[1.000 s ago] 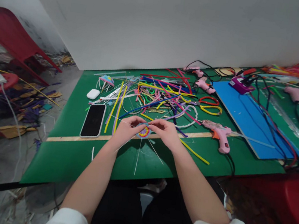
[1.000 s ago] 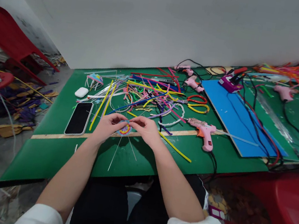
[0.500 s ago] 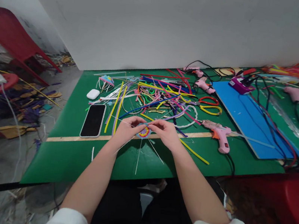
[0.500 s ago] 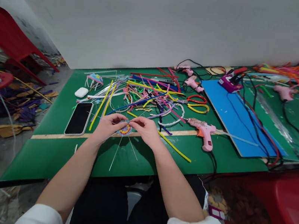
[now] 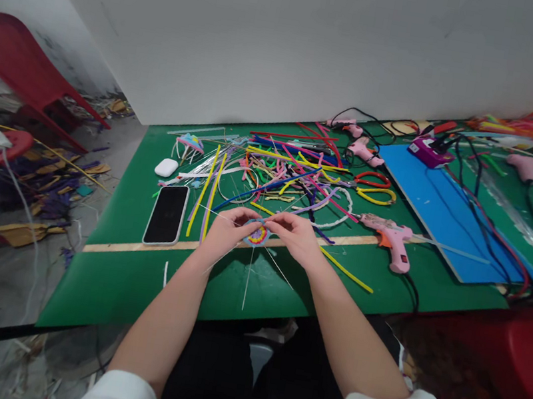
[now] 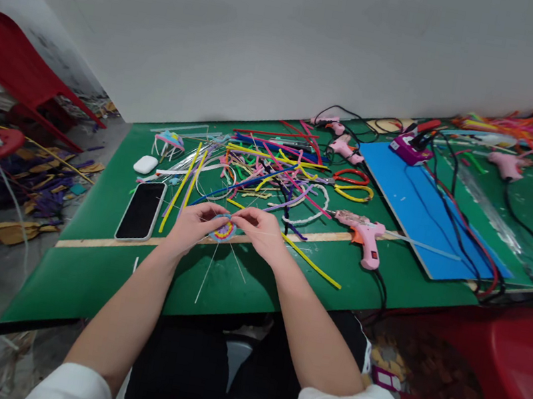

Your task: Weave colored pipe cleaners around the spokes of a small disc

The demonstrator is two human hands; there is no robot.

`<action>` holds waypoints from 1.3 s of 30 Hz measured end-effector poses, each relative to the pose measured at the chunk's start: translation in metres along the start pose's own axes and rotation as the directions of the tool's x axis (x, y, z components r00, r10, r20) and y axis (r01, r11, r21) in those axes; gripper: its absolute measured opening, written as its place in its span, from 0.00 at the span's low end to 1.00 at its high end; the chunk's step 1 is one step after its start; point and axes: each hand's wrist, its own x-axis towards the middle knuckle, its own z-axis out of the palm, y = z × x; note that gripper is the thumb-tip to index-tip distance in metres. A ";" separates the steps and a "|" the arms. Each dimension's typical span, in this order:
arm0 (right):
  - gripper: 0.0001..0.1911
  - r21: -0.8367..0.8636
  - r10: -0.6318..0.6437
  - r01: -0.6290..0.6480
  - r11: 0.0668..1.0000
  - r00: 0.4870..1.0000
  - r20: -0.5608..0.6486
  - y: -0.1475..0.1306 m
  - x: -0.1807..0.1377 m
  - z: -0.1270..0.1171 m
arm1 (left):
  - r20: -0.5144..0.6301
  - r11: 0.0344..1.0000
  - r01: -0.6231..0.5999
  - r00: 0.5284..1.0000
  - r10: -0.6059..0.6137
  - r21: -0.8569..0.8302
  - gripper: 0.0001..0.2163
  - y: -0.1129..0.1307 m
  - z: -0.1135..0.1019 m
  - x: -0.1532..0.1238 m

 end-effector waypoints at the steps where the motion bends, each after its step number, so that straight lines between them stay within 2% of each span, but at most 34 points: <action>1: 0.10 0.000 0.000 0.000 1.000 1.000 -0.001 0.000 0.000 0.000 | 0.005 1.000 0.001 1.000 -0.001 -0.001 0.13 0.000 0.000 0.000; 10: 0.11 -0.036 0.020 -0.019 0.999 1.000 0.020 0.006 0.003 -0.007 | -0.033 0.998 -0.013 0.999 0.015 0.056 0.11 -0.003 -0.003 0.001; 17: 0.12 0.133 0.107 -0.118 0.984 0.991 0.085 0.007 0.003 -0.009 | -0.058 0.998 -0.027 0.998 0.030 0.055 0.10 -0.003 -0.003 0.001; 25: 0.09 0.121 0.054 -0.075 0.990 0.984 0.170 0.007 0.003 -0.014 | -0.066 0.999 -0.031 0.997 0.033 0.044 0.09 0.003 -0.002 -0.001; 33: 0.09 0.126 0.052 -0.067 0.990 0.992 0.115 0.005 0.004 -0.008 | -0.027 0.998 -0.042 0.999 0.043 0.055 0.10 0.002 -0.001 -0.001; 39: 0.10 0.067 0.021 -0.026 0.997 0.997 0.074 0.009 0.004 -0.005 | 0.005 0.996 -0.055 0.998 0.055 0.069 0.10 0.000 0.001 -0.001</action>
